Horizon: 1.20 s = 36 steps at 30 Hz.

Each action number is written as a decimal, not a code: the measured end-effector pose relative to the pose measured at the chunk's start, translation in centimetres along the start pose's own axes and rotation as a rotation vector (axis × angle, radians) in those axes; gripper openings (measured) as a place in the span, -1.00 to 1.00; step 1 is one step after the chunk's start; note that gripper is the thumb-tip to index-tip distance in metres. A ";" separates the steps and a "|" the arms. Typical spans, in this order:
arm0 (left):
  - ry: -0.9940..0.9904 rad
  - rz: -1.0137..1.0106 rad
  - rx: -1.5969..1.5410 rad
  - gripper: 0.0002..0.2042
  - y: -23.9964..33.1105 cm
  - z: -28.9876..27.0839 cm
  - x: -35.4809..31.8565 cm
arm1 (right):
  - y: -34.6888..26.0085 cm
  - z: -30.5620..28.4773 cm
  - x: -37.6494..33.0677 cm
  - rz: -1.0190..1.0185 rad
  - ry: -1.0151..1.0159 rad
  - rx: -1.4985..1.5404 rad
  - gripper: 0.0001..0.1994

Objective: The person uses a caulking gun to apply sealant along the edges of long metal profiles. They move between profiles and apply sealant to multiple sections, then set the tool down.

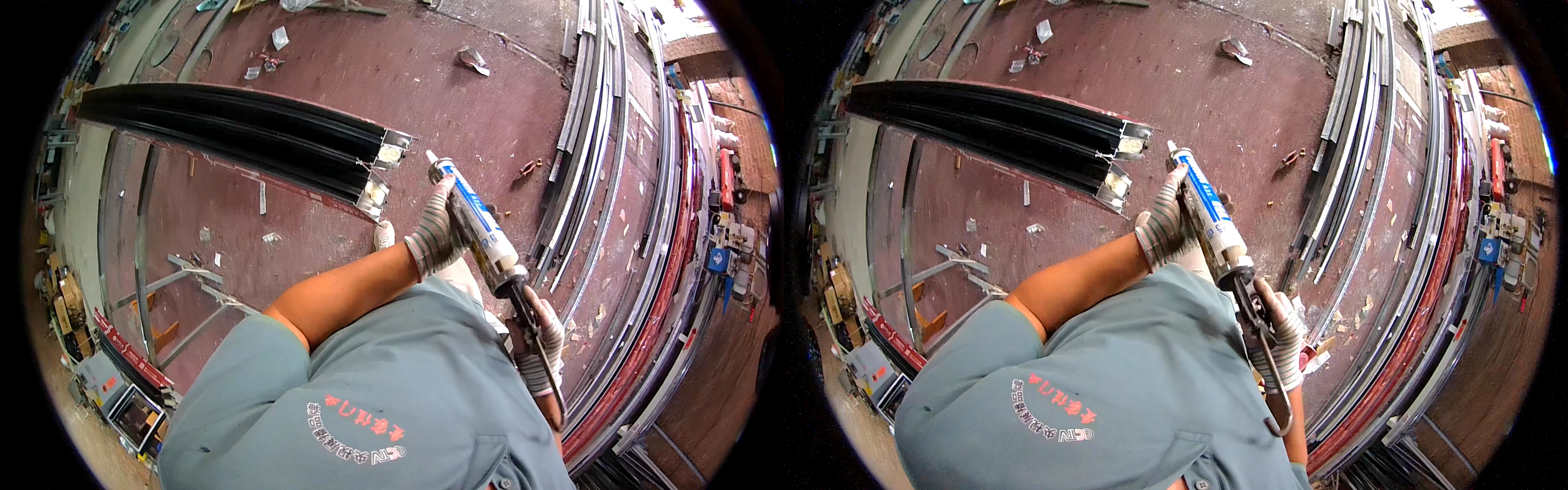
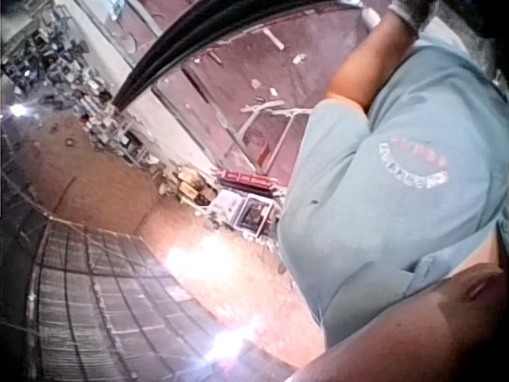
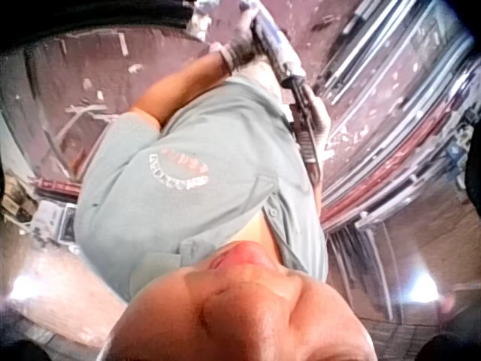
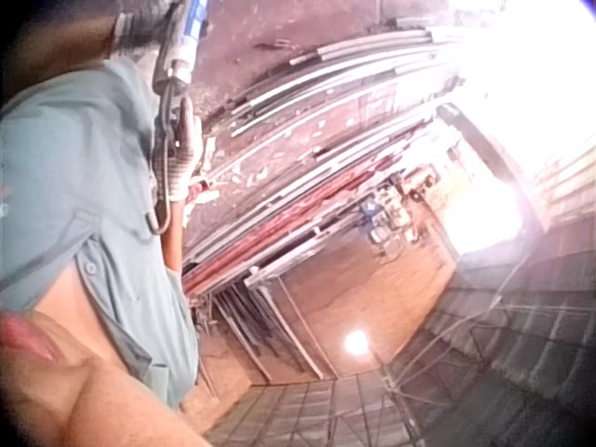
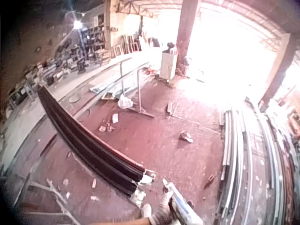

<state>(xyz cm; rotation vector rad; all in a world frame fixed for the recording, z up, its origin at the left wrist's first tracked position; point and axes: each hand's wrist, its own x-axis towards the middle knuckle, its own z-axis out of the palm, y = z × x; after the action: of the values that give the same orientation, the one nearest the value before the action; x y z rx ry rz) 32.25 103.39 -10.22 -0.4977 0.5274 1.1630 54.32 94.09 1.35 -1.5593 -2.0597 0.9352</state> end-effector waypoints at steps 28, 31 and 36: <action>0.357 0.358 0.153 -0.63 -0.7 -1.8 -5.4 | 12.0 -4.0 7.3 0.061 -0.586 0.667 -0.27; 0.314 0.402 0.140 -0.62 -0.4 -1.5 -5.4 | 11.7 -3.8 7.3 0.098 -0.564 0.637 -0.31; 0.312 0.409 0.107 -0.64 -0.2 -1.7 -5.5 | 11.4 -3.6 7.2 0.120 -0.527 0.618 -0.38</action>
<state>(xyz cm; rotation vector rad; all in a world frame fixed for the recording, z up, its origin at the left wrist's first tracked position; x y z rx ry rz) 30.49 98.30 -8.08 -0.4953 0.9901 1.4448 62.30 103.72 -4.84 -1.1816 -1.7103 1.9681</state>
